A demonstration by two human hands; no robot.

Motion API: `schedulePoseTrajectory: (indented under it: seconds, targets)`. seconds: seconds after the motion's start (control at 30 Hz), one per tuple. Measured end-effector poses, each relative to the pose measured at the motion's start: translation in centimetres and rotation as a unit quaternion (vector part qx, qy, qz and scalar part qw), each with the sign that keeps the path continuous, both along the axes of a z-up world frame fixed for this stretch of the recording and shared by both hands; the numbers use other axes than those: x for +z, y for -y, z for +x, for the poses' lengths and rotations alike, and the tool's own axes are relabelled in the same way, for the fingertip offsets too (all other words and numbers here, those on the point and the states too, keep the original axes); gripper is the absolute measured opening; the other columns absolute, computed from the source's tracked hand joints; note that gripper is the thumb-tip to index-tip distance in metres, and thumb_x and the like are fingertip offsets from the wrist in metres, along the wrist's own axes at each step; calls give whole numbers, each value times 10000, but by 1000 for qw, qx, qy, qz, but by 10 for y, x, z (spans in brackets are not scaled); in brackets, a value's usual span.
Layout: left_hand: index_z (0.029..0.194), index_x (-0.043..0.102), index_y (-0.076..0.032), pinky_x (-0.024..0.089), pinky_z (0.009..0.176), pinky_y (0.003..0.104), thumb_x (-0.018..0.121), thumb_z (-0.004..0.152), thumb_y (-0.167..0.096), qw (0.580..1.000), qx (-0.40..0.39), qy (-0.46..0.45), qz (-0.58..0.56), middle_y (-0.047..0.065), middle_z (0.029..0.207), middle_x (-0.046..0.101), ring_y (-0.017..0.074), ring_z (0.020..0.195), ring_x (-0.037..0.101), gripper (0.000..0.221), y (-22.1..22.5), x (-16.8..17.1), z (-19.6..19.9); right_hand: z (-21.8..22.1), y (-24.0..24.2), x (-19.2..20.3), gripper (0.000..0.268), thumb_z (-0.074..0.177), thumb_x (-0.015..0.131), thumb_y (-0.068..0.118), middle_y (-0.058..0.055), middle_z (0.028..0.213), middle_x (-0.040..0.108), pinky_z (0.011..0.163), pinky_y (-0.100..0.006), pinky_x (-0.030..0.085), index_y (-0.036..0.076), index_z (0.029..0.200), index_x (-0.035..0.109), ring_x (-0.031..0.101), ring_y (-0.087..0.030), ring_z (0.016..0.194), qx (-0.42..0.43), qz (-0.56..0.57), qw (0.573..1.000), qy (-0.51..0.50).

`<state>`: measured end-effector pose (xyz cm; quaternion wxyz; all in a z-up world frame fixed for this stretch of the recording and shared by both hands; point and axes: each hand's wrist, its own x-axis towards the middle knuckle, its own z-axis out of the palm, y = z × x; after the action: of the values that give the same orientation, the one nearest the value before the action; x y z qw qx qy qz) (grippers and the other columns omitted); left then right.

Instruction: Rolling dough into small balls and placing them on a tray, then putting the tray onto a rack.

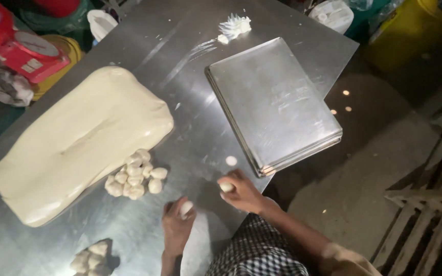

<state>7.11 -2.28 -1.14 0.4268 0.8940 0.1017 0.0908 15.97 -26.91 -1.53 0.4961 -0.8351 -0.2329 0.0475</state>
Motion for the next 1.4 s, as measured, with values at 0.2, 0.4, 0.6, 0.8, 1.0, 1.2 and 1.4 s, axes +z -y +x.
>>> schedulePoseTrajectory:
  seconds: [0.2,0.4,0.6,0.8,1.0,1.2,1.4]
  targets:
    - [1178,708,-126,565,795,439,853,779,-315,997,-71,-20,38,151,1010,691,335,918,693,465,103,3,174,4,95,-1,483,812,817,151,-107,994,654,729,-365,573,114,1267,660,676,-205,850,-4,-18,990,-137]
    - [1114,699,-96,547,809,501,827,745,-203,979,-95,147,104,144,976,694,365,984,644,405,208,-46,376,59,186,15,377,810,779,171,-126,1003,673,665,-378,564,55,1165,725,679,-226,812,-75,2,995,-69]
    - [946,670,-91,555,832,480,814,705,-137,971,-66,188,133,85,873,694,335,935,627,284,263,-40,471,133,257,31,394,900,673,254,-119,1035,701,611,-383,600,74,1251,684,719,-257,812,-105,7,965,-240]
    - [897,701,-137,568,804,440,805,704,-166,978,21,151,145,77,893,710,310,951,663,221,279,-75,490,189,290,28,354,883,706,191,-129,1195,632,726,-368,633,85,1219,681,715,-275,1012,-69,-40,979,-187]
    - [954,735,-154,573,835,433,835,695,-221,964,35,170,200,66,935,716,306,1002,668,286,281,-86,497,230,279,39,478,859,741,98,-148,1290,531,807,-369,646,88,1322,627,652,-299,1086,-25,-55,982,-178]
    - [1304,647,-123,584,809,444,908,577,-294,992,-3,56,110,143,1119,593,339,988,666,792,279,-41,487,258,245,-14,584,792,685,19,-113,1234,594,788,-348,639,102,1368,634,698,-273,1021,-30,-23,989,-145]
    - [1422,567,-138,619,727,271,789,890,-166,991,124,-55,16,98,1297,590,201,950,690,577,231,15,381,334,177,9,447,791,839,135,-187,1070,634,707,-416,608,51,1187,648,708,-365,859,-109,-95,989,23]
